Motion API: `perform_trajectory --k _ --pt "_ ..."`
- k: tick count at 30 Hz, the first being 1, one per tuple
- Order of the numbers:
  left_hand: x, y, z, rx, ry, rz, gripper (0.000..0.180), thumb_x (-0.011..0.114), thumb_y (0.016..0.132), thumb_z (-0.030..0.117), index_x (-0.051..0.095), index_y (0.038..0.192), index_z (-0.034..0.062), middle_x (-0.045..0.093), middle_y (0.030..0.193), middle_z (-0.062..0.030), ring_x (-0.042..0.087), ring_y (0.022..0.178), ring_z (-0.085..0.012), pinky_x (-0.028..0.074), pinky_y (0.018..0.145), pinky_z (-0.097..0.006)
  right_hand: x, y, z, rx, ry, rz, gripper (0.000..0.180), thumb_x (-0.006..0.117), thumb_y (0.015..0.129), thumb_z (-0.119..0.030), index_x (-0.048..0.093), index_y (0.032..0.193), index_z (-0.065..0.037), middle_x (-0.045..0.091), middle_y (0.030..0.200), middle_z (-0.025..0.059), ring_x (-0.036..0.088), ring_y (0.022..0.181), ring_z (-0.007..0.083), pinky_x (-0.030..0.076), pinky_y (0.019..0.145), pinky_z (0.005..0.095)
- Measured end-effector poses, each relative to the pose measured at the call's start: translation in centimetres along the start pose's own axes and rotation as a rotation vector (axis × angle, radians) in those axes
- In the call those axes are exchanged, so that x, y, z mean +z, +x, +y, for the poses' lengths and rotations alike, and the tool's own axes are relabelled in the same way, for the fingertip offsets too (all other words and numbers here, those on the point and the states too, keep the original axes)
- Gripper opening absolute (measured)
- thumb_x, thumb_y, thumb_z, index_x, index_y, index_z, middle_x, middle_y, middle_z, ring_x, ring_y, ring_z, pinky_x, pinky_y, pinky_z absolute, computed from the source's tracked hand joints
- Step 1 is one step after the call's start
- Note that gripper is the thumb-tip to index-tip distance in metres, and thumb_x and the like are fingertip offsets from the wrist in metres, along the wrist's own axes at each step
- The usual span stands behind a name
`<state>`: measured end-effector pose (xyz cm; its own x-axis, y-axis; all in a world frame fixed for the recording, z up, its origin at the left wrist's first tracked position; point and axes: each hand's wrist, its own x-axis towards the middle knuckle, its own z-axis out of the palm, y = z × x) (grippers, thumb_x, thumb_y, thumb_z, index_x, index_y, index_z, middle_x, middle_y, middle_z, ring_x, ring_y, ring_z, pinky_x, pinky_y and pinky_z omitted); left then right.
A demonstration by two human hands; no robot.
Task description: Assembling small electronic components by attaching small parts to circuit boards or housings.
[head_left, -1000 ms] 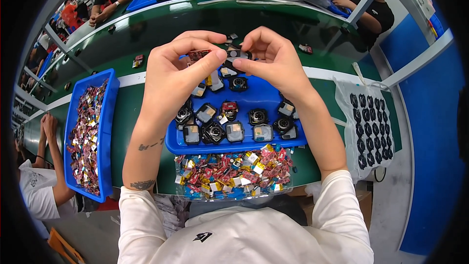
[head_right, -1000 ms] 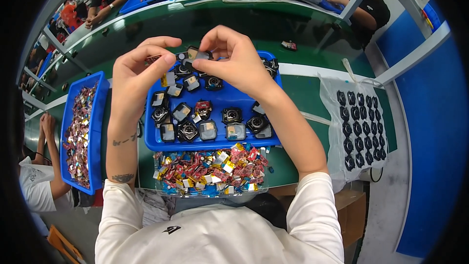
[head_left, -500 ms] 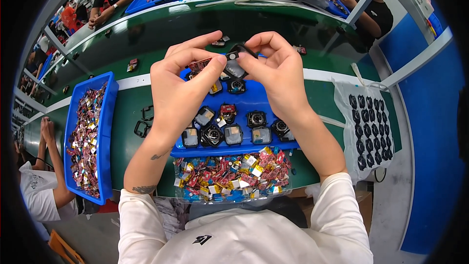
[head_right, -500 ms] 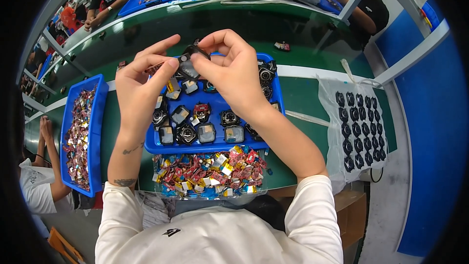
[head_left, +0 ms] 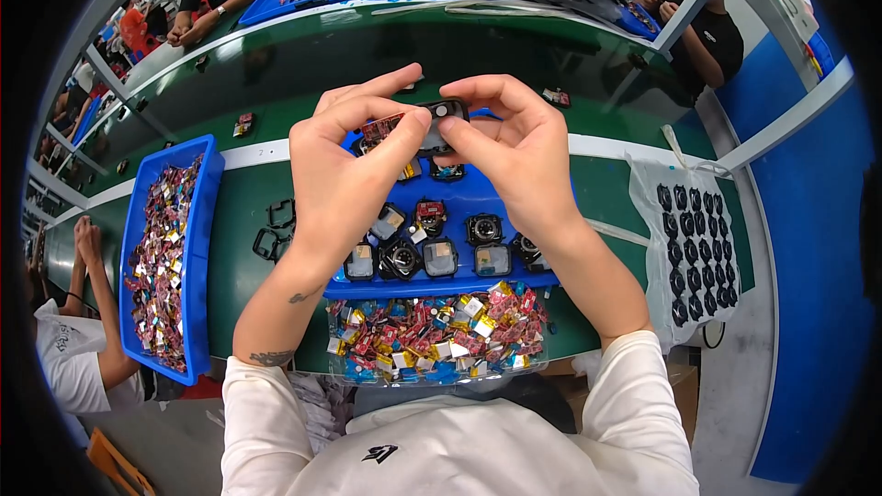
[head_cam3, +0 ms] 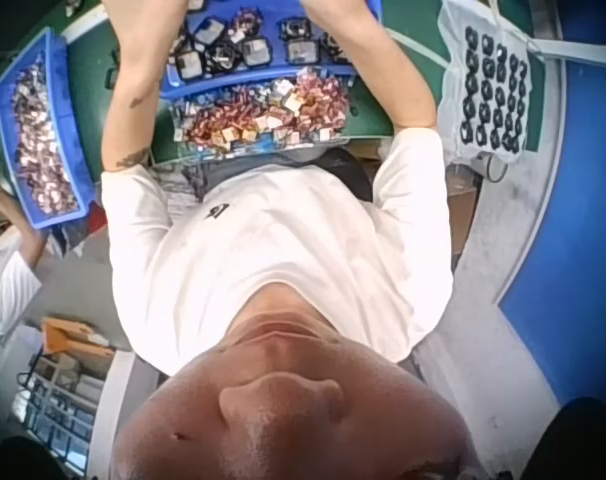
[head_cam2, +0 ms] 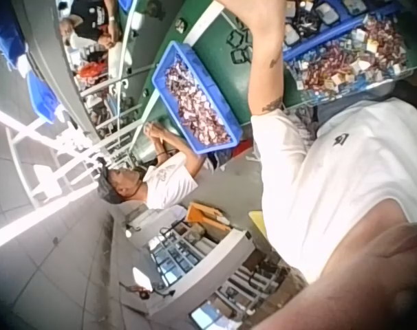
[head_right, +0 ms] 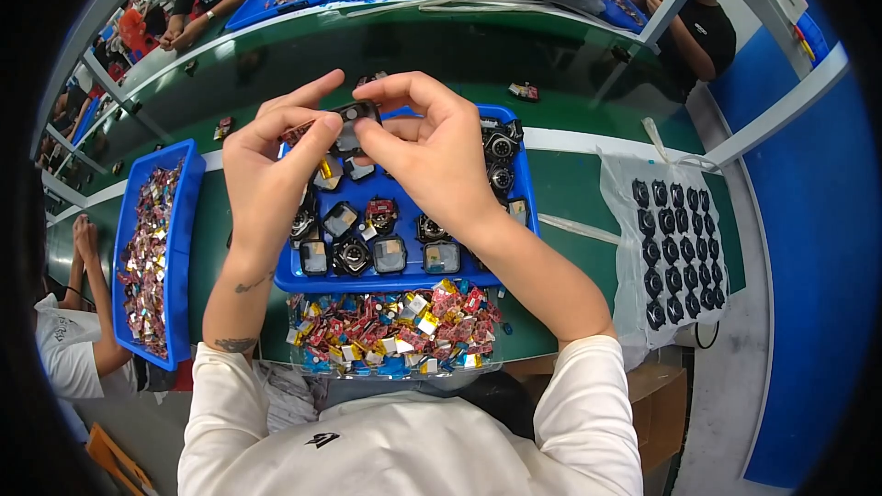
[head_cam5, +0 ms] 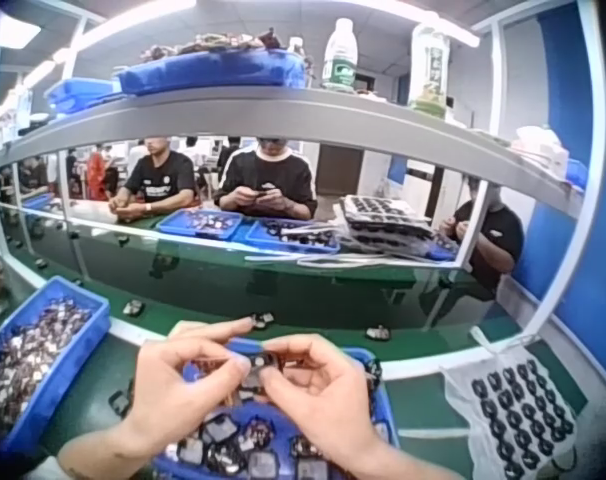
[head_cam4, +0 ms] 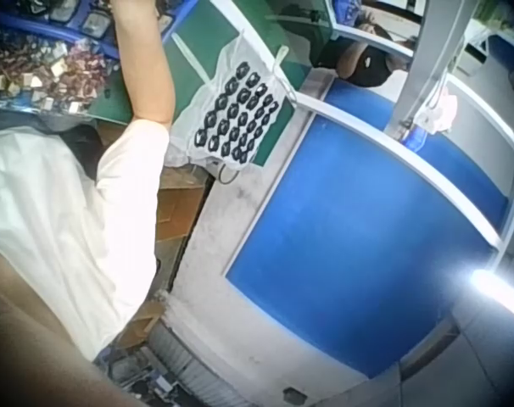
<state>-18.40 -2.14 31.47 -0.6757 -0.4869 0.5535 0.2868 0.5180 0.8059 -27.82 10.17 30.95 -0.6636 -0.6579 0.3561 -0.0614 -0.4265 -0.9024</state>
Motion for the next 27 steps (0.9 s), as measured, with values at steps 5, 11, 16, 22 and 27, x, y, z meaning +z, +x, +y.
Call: perform_trajectory --k 5,11,16,22,27 --pt "-0.05 0.1 -0.04 -0.03 -0.021 -0.014 0.009 0.068 0.073 0.009 0.07 0.078 0.0022 0.066 0.105 -0.0114 0.056 0.1 -0.0191 0.043 0.087 -0.031 0.05 0.03 -0.05 -0.018 -0.032 -0.022 0.021 0.061 0.081 0.002 0.057 0.101 0.004 0.058 0.098 0.0096 0.064 0.081 0.0147 0.058 0.065 0.0261" --pt "-0.12 0.13 -0.06 -0.045 -0.036 -0.01 0.01 0.068 0.074 0.01 0.07 0.079 0.002 0.067 0.105 -0.0112 0.056 0.099 -0.0184 0.043 0.087 -0.031 0.27 -0.04 -0.02 -0.044 -0.047 -0.023 0.02 0.062 0.081 0.001 0.057 0.1 0.004 0.058 0.099 0.0103 0.063 0.082 0.0148 0.058 0.065 0.0268" --pt "-0.13 0.09 -0.19 -0.075 -0.082 -0.019 0.011 0.068 0.075 0.011 0.07 0.079 0.0019 0.067 0.105 -0.0106 0.056 0.099 -0.0171 0.044 0.085 -0.03 0.24 -0.06 -0.08 -0.047 -0.062 -0.03 0.019 0.062 0.082 0.0 0.057 0.1 0.004 0.058 0.1 0.0106 0.063 0.082 0.0151 0.058 0.066 0.0272" --pt "0.0 0.1 -0.17 -0.183 -0.188 -0.023 0.01 0.068 0.077 0.01 0.07 0.081 0.001 0.067 0.102 -0.0118 0.059 0.091 -0.0157 0.046 0.079 -0.026 0.15 -0.06 0.0 -0.051 -0.064 -0.029 0.02 0.063 0.082 0.0 0.057 0.1 0.004 0.058 0.099 0.0106 0.063 0.082 0.0152 0.058 0.066 0.0273" --pt "0.26 -0.03 -0.25 -0.084 -0.119 0.016 0.01 0.068 0.077 0.009 0.07 0.081 0.0008 0.067 0.099 -0.0117 0.06 0.093 -0.0166 0.047 0.08 -0.027 0.3 -0.16 0.21 -0.08 -0.075 -0.026 0.02 0.063 0.082 -0.001 0.057 0.1 0.005 0.059 0.097 0.0101 0.063 0.081 0.0145 0.058 0.067 0.0274"
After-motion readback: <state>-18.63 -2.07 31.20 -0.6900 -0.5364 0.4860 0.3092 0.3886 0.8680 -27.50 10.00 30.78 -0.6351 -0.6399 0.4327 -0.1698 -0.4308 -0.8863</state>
